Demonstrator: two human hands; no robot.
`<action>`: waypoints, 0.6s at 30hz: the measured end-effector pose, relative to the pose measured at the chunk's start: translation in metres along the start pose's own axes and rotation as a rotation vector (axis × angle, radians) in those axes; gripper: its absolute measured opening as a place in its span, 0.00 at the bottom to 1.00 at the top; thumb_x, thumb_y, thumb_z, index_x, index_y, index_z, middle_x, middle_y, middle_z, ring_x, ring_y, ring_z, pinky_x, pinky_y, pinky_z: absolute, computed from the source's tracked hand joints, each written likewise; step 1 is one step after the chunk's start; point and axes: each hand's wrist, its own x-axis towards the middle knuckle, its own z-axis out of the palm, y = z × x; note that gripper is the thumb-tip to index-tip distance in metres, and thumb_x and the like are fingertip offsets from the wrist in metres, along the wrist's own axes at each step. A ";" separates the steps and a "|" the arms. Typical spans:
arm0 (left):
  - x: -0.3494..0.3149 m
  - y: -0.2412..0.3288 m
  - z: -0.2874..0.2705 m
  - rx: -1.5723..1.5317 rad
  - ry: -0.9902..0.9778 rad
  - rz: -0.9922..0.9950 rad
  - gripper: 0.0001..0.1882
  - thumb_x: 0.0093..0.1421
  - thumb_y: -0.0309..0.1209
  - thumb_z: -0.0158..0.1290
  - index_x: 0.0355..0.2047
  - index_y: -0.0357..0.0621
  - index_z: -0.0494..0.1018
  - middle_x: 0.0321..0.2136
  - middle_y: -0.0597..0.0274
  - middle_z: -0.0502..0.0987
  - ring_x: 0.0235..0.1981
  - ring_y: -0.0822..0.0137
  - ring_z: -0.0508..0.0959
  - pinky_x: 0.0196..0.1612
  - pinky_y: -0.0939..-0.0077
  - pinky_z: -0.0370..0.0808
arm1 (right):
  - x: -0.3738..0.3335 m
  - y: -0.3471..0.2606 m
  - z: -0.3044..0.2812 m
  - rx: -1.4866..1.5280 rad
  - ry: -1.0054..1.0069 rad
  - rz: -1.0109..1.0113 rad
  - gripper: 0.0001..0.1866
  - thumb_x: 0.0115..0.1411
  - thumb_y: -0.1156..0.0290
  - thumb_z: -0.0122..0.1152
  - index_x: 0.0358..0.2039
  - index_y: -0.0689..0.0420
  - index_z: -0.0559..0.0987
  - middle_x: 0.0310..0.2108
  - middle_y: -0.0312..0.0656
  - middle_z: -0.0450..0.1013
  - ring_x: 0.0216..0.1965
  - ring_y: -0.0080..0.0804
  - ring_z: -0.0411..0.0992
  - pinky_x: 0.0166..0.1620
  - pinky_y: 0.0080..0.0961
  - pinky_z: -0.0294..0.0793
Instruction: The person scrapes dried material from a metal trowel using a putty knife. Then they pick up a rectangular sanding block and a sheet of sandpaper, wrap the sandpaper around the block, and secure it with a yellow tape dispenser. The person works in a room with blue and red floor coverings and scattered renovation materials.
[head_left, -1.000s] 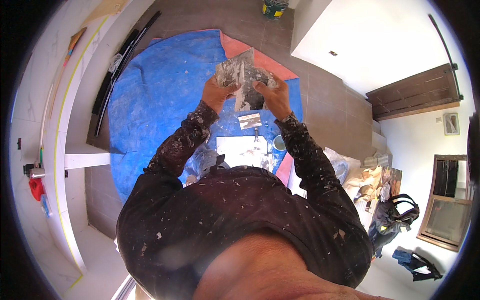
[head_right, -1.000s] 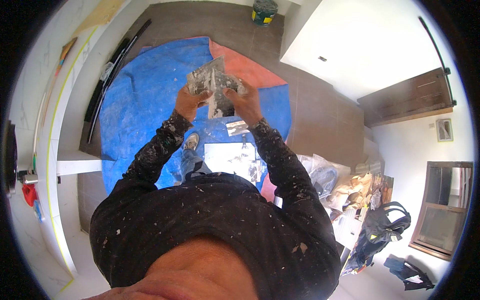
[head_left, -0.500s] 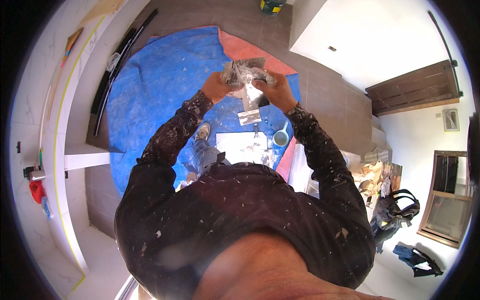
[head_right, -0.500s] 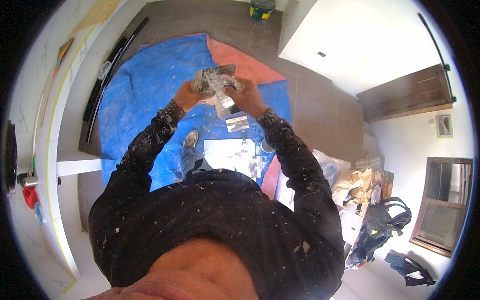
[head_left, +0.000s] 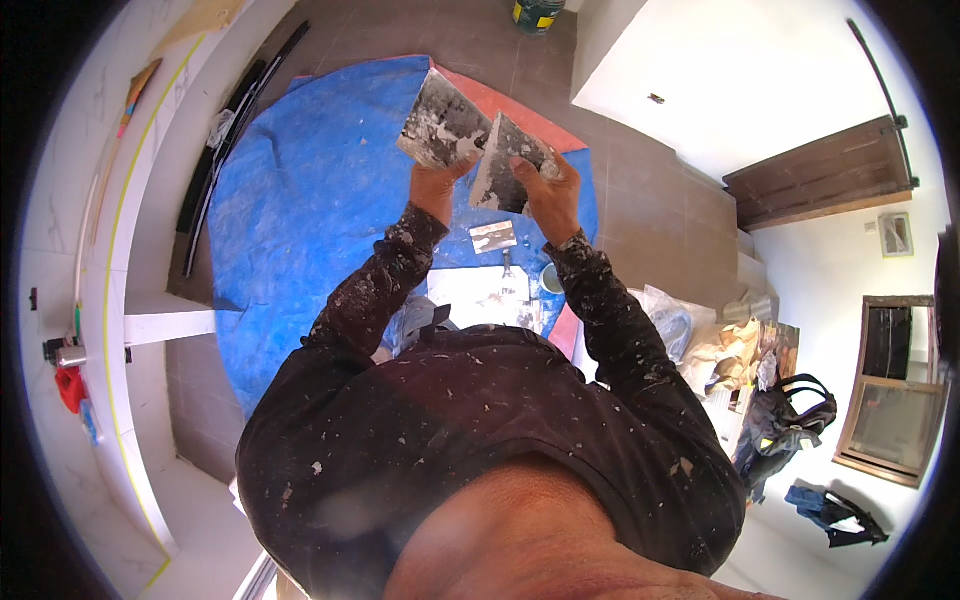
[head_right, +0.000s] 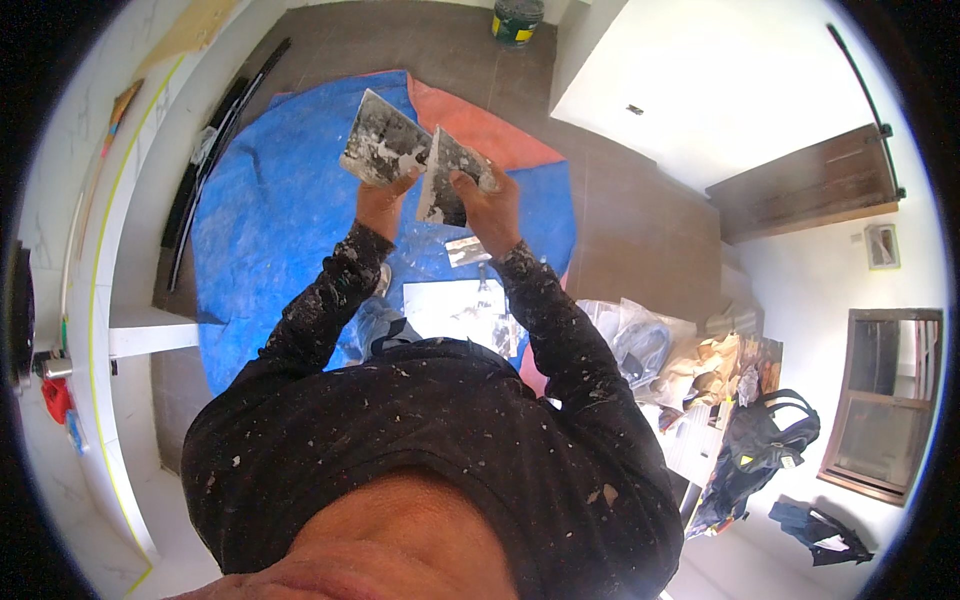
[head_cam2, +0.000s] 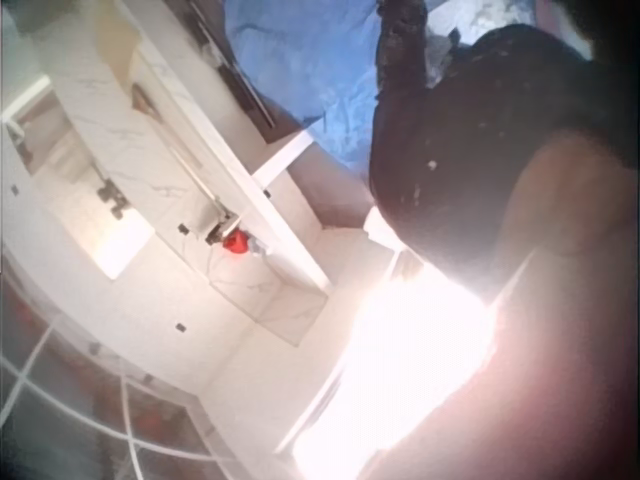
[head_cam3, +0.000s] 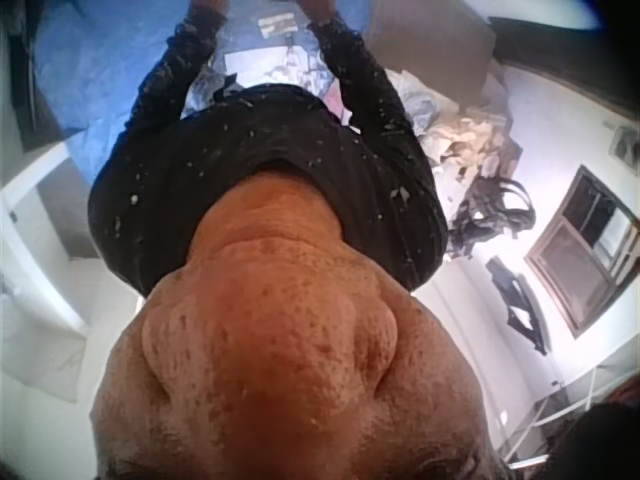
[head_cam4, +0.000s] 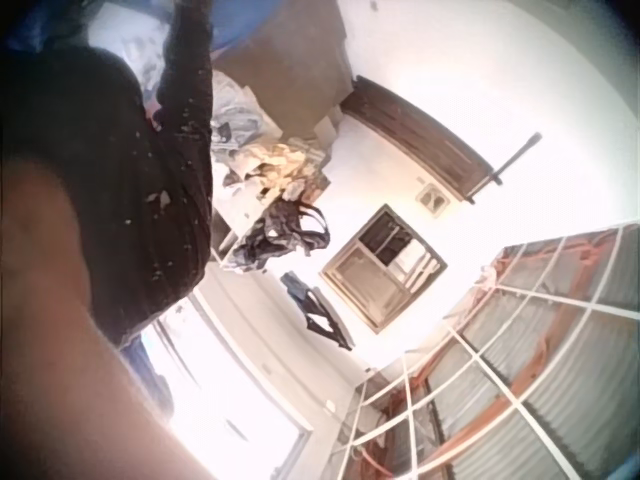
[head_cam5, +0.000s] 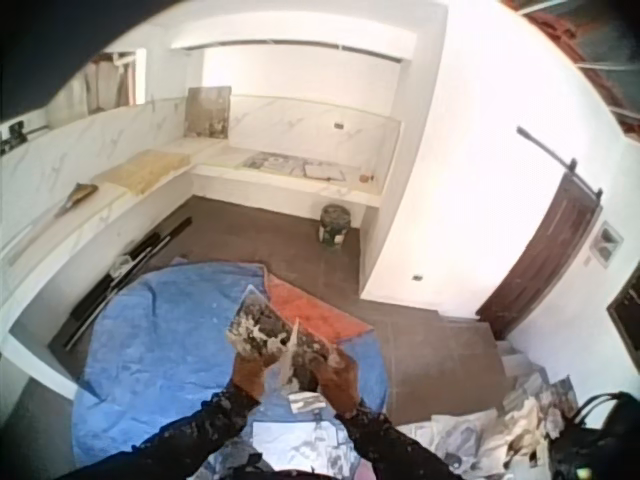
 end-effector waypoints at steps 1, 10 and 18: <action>-0.002 -0.001 0.005 -0.061 0.026 0.026 0.21 0.59 0.27 0.63 0.52 0.39 0.72 0.49 0.63 0.78 0.49 0.68 0.76 0.55 0.67 0.72 | -0.002 0.001 0.002 0.042 0.022 -0.009 0.17 0.62 0.73 0.62 0.50 0.66 0.78 0.40 0.38 0.79 0.39 0.20 0.73 0.43 0.20 0.75; -0.001 0.019 0.000 0.078 -0.140 -0.065 0.22 0.56 0.23 0.65 0.51 0.42 0.74 0.47 0.67 0.79 0.48 0.72 0.76 0.52 0.69 0.75 | -0.009 0.005 -0.005 -0.108 -0.103 -0.120 0.19 0.63 0.73 0.62 0.53 0.66 0.76 0.41 0.38 0.79 0.42 0.18 0.71 0.45 0.20 0.73; 0.035 0.017 -0.028 0.253 -0.514 -0.202 0.21 0.57 0.27 0.66 0.51 0.42 0.75 0.45 0.68 0.80 0.46 0.74 0.76 0.50 0.73 0.75 | 0.007 -0.006 -0.024 -0.389 -0.305 -0.194 0.18 0.62 0.73 0.62 0.53 0.62 0.78 0.39 0.40 0.81 0.39 0.17 0.72 0.43 0.21 0.74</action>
